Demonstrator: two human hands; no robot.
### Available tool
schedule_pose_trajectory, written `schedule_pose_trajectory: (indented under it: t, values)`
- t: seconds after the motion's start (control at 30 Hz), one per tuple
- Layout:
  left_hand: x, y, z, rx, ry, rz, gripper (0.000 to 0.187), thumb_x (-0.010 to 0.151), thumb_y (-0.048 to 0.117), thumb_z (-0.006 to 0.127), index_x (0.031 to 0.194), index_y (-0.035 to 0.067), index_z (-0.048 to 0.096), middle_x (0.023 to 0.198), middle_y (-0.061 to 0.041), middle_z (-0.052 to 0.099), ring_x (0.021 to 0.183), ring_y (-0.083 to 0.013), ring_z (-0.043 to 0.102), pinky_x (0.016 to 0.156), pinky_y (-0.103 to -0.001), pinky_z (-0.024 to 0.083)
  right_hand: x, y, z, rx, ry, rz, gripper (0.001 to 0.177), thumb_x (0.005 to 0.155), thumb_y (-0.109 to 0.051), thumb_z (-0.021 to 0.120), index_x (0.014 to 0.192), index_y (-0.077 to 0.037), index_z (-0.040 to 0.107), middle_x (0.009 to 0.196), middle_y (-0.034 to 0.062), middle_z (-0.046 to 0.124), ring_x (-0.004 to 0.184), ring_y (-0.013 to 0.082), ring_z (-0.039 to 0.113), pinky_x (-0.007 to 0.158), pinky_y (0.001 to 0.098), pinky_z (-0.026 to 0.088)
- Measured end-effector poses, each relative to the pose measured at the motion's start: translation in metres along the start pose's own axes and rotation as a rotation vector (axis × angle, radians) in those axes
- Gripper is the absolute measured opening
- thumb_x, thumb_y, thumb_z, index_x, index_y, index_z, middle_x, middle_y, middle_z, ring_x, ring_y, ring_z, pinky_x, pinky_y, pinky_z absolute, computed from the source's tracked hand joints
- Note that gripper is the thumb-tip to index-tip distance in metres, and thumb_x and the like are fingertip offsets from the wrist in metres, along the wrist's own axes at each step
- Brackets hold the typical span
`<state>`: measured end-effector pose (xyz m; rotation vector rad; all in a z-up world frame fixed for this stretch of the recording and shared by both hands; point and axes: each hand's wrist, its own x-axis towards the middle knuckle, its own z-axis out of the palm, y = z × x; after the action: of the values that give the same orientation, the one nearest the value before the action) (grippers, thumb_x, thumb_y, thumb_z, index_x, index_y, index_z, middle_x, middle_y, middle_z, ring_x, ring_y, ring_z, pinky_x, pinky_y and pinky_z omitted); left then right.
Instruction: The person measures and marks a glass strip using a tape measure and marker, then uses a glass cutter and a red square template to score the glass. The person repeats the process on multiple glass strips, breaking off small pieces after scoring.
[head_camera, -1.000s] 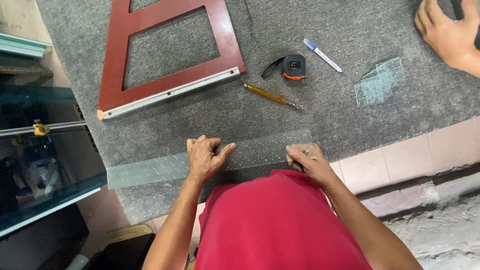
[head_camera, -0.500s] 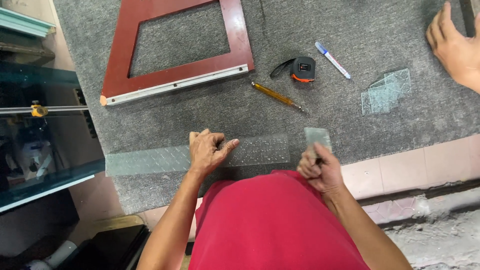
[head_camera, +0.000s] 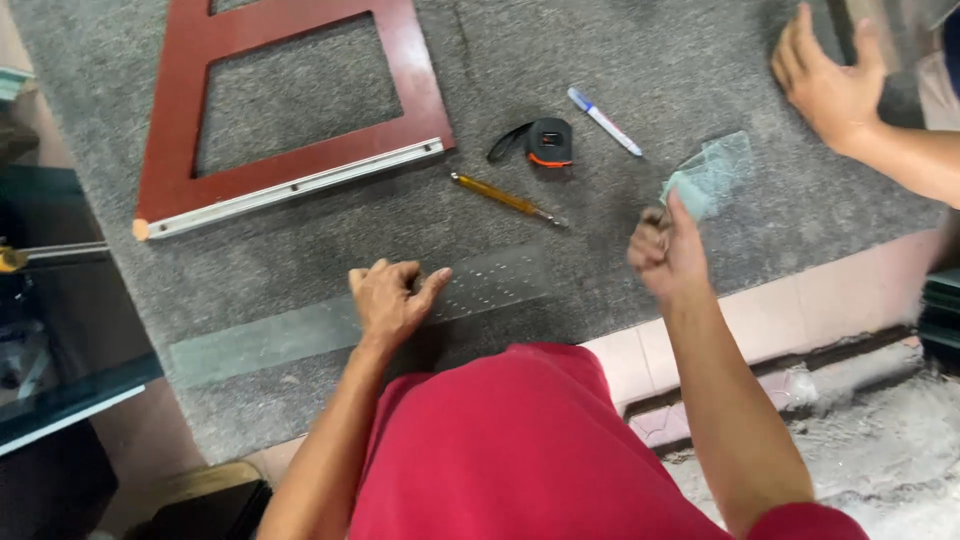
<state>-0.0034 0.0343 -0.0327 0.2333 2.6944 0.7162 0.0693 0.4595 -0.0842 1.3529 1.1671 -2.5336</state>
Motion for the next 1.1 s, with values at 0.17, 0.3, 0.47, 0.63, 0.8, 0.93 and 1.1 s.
schedule_pose_trajectory:
  t: [0.17,0.3,0.47,0.63,0.8,0.93,1.1]
  values:
    - [0.006,0.004,0.006,-0.018,0.006,-0.010,0.067,0.098,0.080,0.068,0.064,0.022,0.065,0.059,-0.003,0.066,0.074,-0.0281,0.065,0.096,-0.045,0.039,-0.054,0.074,0.021,-0.516,-0.177,0.116,0.037,0.108,-0.047,0.069,0.094,-0.014,0.074,0.060,0.0040,0.054,0.044,0.0137,0.046,0.042,0.0297,0.035]
    - [0.003,0.007,0.002,-0.049,-0.016,0.006,0.065,0.098,0.078,0.068,0.066,0.021,0.065,0.060,-0.007,0.067,0.075,-0.0316,0.065,0.095,-0.048,0.039,-0.085,0.092,0.062,-0.668,-0.528,-0.053,0.045,0.107,-0.043,0.070,0.101,0.002,0.077,0.058,0.0134,0.057,0.040,0.0158,0.049,0.040,0.0265,0.035]
    - [0.002,0.008,-0.003,-0.057,-0.027,0.016,0.066,0.097,0.080,0.067,0.066,0.022,0.063,0.061,-0.007,0.066,0.076,-0.0314,0.065,0.095,-0.047,0.039,-0.095,0.095,0.092,-0.566,-0.516,-0.149,0.050,0.115,-0.033,0.065,0.076,-0.003,0.075,0.045,0.0126,0.051,0.035,0.0175,0.043,0.038,0.0284,0.033]
    - [0.000,0.012,-0.008,-0.076,-0.072,0.005,0.066,0.095,0.082,0.067,0.066,0.023,0.065,0.059,-0.005,0.067,0.076,-0.0300,0.067,0.097,-0.047,0.040,-0.106,0.083,0.105,-0.546,-0.552,-0.061,0.050,0.109,-0.028,0.065,0.066,-0.004,0.070,0.042,0.0092,0.045,0.041,0.0146,0.031,0.043,0.0307,0.025]
    - [-0.001,0.015,-0.010,-0.099,-0.041,0.017,0.064,0.096,0.078,0.067,0.065,0.022,0.064,0.059,-0.007,0.067,0.074,-0.0312,0.067,0.096,-0.047,0.040,-0.085,0.102,0.069,-0.187,-0.682,0.096,0.054,0.111,-0.037,0.057,0.067,-0.005,0.065,0.046,0.0033,0.035,0.040,0.0113,0.025,0.043,0.0293,0.024]
    - [0.005,0.010,-0.005,-0.099,0.073,0.033,0.063,0.098,0.078,0.066,0.067,0.023,0.064,0.059,-0.005,0.066,0.072,-0.0290,0.067,0.095,-0.046,0.040,-0.078,0.096,0.064,0.005,-0.497,0.068,0.061,0.117,-0.050,0.051,0.073,-0.009,0.062,0.052,-0.0026,0.022,0.038,0.0084,0.022,0.044,0.0244,0.021]
    - [0.014,0.006,0.027,-0.079,0.048,0.028,0.056,0.095,0.073,0.073,0.076,0.021,0.067,0.064,-0.005,0.070,0.077,-0.0298,0.070,0.097,-0.048,0.042,-0.031,0.067,0.023,-0.266,-0.068,-0.095,0.044,0.115,-0.038,0.061,0.083,-0.008,0.067,0.054,0.0002,0.028,0.038,0.0120,0.029,0.044,0.0271,0.023]
